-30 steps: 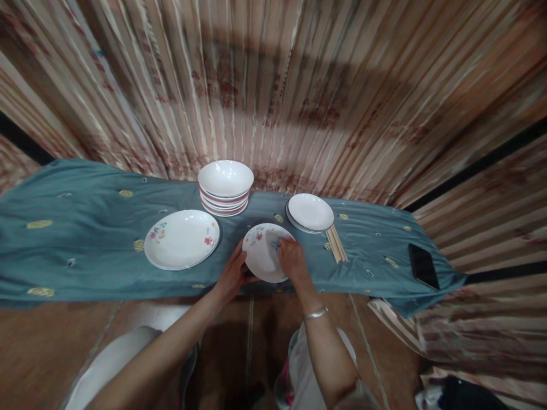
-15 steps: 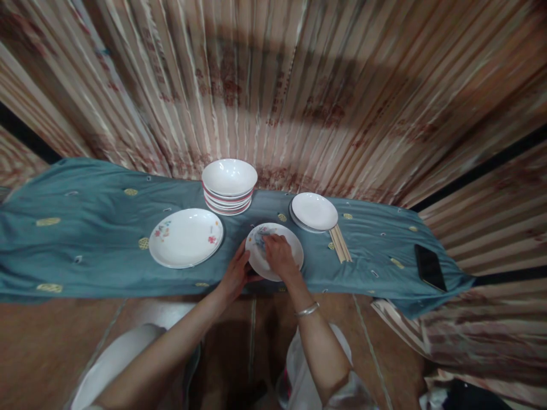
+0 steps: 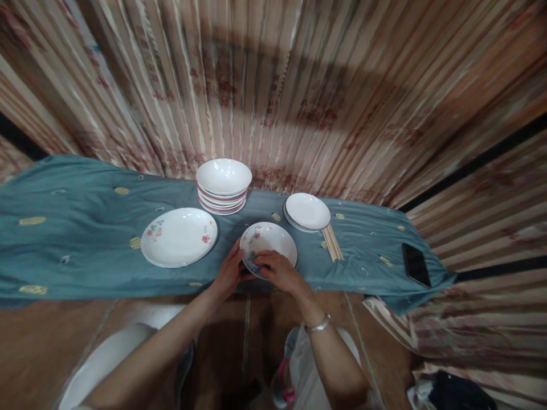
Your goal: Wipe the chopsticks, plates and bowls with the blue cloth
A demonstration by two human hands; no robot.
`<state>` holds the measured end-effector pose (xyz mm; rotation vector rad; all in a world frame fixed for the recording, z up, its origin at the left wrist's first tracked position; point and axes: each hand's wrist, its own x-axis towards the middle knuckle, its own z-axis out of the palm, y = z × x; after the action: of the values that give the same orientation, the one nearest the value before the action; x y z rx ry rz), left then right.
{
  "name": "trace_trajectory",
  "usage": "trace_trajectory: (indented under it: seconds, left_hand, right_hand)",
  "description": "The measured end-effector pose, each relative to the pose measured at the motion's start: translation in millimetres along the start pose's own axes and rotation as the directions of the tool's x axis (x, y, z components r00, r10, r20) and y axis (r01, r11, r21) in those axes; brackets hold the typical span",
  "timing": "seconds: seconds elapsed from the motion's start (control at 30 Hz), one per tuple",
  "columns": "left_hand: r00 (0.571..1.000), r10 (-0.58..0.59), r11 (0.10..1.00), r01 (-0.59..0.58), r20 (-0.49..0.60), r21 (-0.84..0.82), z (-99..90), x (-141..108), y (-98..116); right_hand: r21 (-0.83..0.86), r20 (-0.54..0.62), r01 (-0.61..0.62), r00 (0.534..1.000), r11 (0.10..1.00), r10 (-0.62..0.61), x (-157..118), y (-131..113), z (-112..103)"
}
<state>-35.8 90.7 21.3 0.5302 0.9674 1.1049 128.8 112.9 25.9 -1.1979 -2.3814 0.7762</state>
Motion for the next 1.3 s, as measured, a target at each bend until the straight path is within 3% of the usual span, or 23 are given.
trace_trajectory:
  seconds: [0.13, 0.3, 0.57, 0.7, 0.83, 0.97, 1.07, 1.3]
  left_hand:
    - [1.000, 0.014, 1.000, -0.014, 0.017, -0.010, -1.1, 1, 0]
    - [1.000, 0.008, 1.000, -0.009, 0.014, 0.019, -1.1, 2, 0]
    - [1.000, 0.014, 0.999, -0.014, -0.005, -0.029, 1.1, -2, -1]
    - [1.000, 0.023, 1.000, -0.023, 0.004, -0.010, 3.3, -6, -3]
    - [1.000, 0.028, 1.000, -0.028, 0.002, -0.008, 5.9, -10, -4]
    - [0.999, 0.048, 0.999, -0.048, 0.023, -0.004, 7.4, -15, -4]
    - [0.999, 0.044, 0.999, -0.043, 0.031, -0.005, 7.3, -17, -5]
    - [1.000, 0.011, 0.996, -0.010, 0.008, -0.092, 3.9, -15, -11]
  right_hand:
    - [-0.019, 0.012, -0.030, 0.999, 0.999, 0.031, -16, 3, -10]
    - [-0.232, -0.069, -0.125, 0.991, 0.965, 0.112, -28, 6, -18]
    - [-0.468, -0.230, -0.214, 0.966, 0.857, 0.115, -13, 37, -12]
    - [-0.470, -0.382, -0.304, 0.917, 0.829, 0.120, -2, 48, -10]
    - [-0.381, -0.568, -0.416, 0.810, 0.826, 0.146, 9, 56, -5]
    - [-0.310, -0.631, -0.425, 0.761, 0.850, 0.150, 24, 63, 5]
    - [-0.271, -0.627, -0.372, 0.768, 0.888, 0.130, 36, 63, 13]
    - [-0.109, -0.464, -0.202, 0.876, 0.973, 0.130, 66, 49, 23]
